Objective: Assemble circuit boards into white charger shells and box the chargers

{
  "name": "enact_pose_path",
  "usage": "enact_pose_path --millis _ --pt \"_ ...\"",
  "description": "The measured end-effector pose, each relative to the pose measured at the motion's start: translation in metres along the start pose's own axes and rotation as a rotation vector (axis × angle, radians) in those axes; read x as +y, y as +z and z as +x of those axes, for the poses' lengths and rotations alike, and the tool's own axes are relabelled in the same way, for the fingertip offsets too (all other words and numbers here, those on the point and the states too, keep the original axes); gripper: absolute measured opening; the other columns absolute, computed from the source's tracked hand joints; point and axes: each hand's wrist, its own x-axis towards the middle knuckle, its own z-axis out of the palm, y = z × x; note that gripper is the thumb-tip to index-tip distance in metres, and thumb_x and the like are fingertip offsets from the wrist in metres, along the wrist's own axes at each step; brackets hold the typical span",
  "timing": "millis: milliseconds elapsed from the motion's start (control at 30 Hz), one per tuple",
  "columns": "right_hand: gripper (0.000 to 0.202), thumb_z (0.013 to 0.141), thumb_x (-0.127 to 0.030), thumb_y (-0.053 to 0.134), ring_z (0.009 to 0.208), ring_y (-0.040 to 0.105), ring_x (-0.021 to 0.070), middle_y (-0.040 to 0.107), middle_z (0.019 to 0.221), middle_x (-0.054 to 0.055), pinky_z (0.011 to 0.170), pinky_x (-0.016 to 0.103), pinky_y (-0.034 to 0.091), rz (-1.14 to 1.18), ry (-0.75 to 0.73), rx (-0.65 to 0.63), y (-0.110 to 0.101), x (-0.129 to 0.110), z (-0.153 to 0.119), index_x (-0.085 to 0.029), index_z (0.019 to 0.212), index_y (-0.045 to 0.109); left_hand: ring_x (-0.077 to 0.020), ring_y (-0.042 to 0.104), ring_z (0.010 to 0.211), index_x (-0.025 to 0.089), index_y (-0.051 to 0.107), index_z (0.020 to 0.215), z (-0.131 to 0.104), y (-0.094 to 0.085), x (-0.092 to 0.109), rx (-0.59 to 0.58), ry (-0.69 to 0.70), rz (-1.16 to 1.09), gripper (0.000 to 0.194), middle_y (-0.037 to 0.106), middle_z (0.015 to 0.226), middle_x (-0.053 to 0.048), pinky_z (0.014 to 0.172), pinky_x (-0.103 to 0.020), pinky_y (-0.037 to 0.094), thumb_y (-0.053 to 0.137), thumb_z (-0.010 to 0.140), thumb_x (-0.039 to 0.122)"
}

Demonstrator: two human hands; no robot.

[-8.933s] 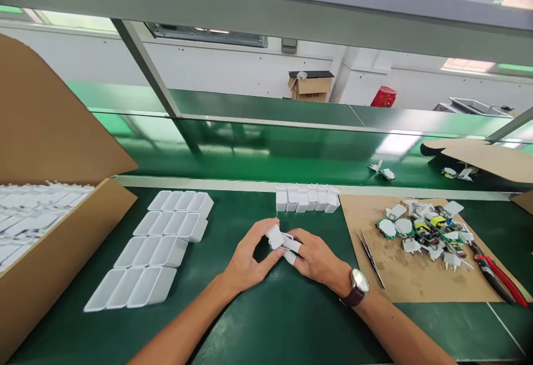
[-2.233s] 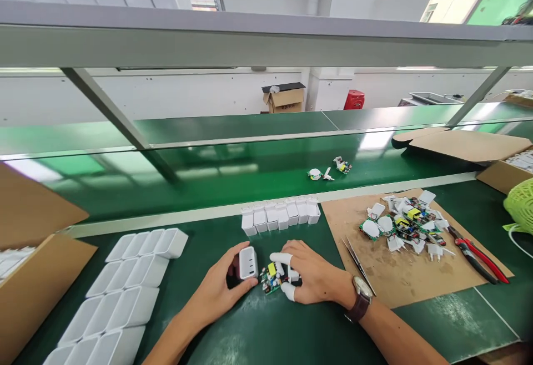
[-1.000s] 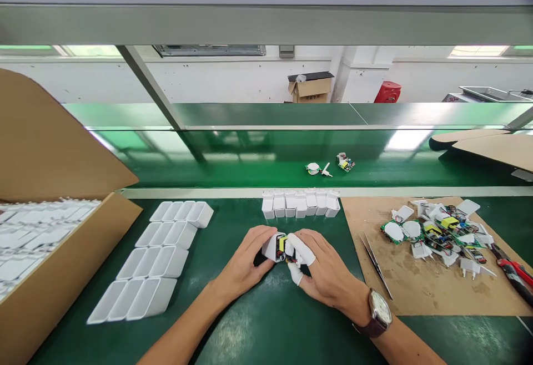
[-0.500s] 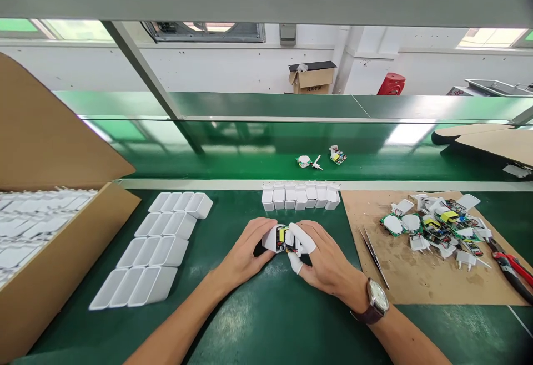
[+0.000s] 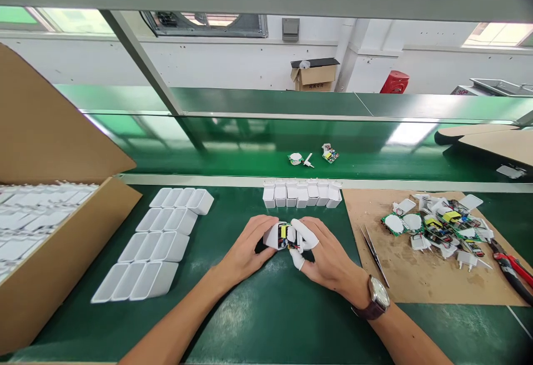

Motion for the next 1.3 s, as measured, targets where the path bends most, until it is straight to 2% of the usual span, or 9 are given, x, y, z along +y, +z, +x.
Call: enact_pose_path --millis 267,600,767,867,1000,1067,1167,1233,1300 --pt "0.073 0.092 -0.009 0.052 0.121 0.057 0.0340 0.060 0.128 0.018 0.098 0.056 0.060 0.013 -0.001 -0.016 -0.001 0.000 0.001 -0.017 0.160 0.025 -0.0294 0.059 0.127 0.026 0.046 0.148 0.000 0.000 0.001 0.003 -0.002 -0.005 0.056 0.063 0.135 -0.014 0.107 -0.052 0.054 0.066 0.096 0.021" --pt "0.075 0.091 -0.008 0.054 0.121 0.056 0.0334 0.059 0.129 0.018 0.098 0.055 0.059 0.041 0.004 -0.016 0.001 0.002 -0.001 -0.018 0.160 0.025 -0.0284 0.059 0.127 0.027 0.047 0.148 0.000 0.002 0.001 0.007 -0.006 -0.011 0.056 0.063 0.134 -0.012 0.107 -0.049 0.055 0.068 0.096 0.023" --pt "0.077 0.092 -0.009 0.056 0.118 0.057 0.0318 0.059 0.128 0.018 0.096 0.054 0.060 0.057 0.001 0.024 0.003 0.003 0.000 -0.018 0.161 0.023 -0.0289 0.060 0.125 0.028 0.044 0.149 0.001 0.003 0.004 0.011 0.007 -0.033 0.061 0.063 0.133 -0.013 0.105 -0.050 0.056 0.070 0.094 0.024" --pt "0.076 0.092 -0.010 0.058 0.119 0.057 0.0321 0.060 0.129 0.017 0.097 0.054 0.060 0.058 0.002 -0.014 0.005 0.003 0.000 -0.020 0.160 0.026 -0.0290 0.060 0.126 0.030 0.045 0.149 -0.001 0.005 0.005 0.009 -0.015 -0.052 0.060 0.061 0.134 -0.013 0.105 -0.049 0.056 0.070 0.094 0.026" --pt "0.078 0.094 -0.018 0.067 0.118 0.061 0.0308 0.062 0.128 0.017 0.094 0.051 0.061 0.115 -0.002 0.030 0.010 0.002 -0.002 -0.024 0.160 0.026 -0.0272 0.065 0.116 0.029 0.051 0.145 -0.003 0.006 0.005 -0.027 -0.102 -0.105 0.059 0.058 0.130 -0.012 0.093 -0.040 0.062 0.074 0.090 0.027" --pt "0.079 0.093 -0.025 0.073 0.116 0.064 0.0291 0.062 0.128 0.016 0.094 0.048 0.061 0.186 0.043 0.057 0.013 0.002 -0.004 -0.025 0.158 0.029 -0.0254 0.066 0.110 0.028 0.053 0.143 -0.001 0.004 0.006 -0.066 -0.119 -0.143 0.059 0.060 0.127 -0.011 0.089 -0.038 0.062 0.075 0.088 0.029" --pt "0.062 0.097 -0.031 0.068 0.104 0.069 0.0239 0.067 0.122 0.012 0.092 0.042 0.062 0.365 0.155 0.092 0.016 0.003 -0.005 -0.026 0.152 0.040 -0.0262 0.065 0.112 0.028 0.052 0.144 0.002 0.000 0.010 -0.116 -0.078 -0.176 0.056 0.064 0.124 -0.011 0.094 -0.042 0.060 0.072 0.091 0.030" --pt "0.043 0.103 -0.027 0.056 0.095 0.070 0.0201 0.070 0.112 0.008 0.088 0.038 0.062 0.435 0.213 0.128 0.017 0.004 -0.004 -0.025 0.145 0.049 -0.0256 0.064 0.110 0.027 0.054 0.142 0.004 -0.003 0.012 -0.140 -0.066 -0.185 0.046 0.067 0.119 -0.011 0.094 -0.042 0.059 0.063 0.097 0.029" --pt "0.037 0.103 -0.020 0.050 0.100 0.070 0.0196 0.070 0.113 0.009 0.090 0.037 0.062 0.420 0.212 0.154 0.018 0.006 -0.004 -0.025 0.139 0.056 -0.0241 0.066 0.107 0.027 0.055 0.140 0.004 -0.007 0.014 -0.149 -0.076 -0.205 0.042 0.068 0.117 -0.010 0.092 -0.041 0.060 0.060 0.099 0.030"
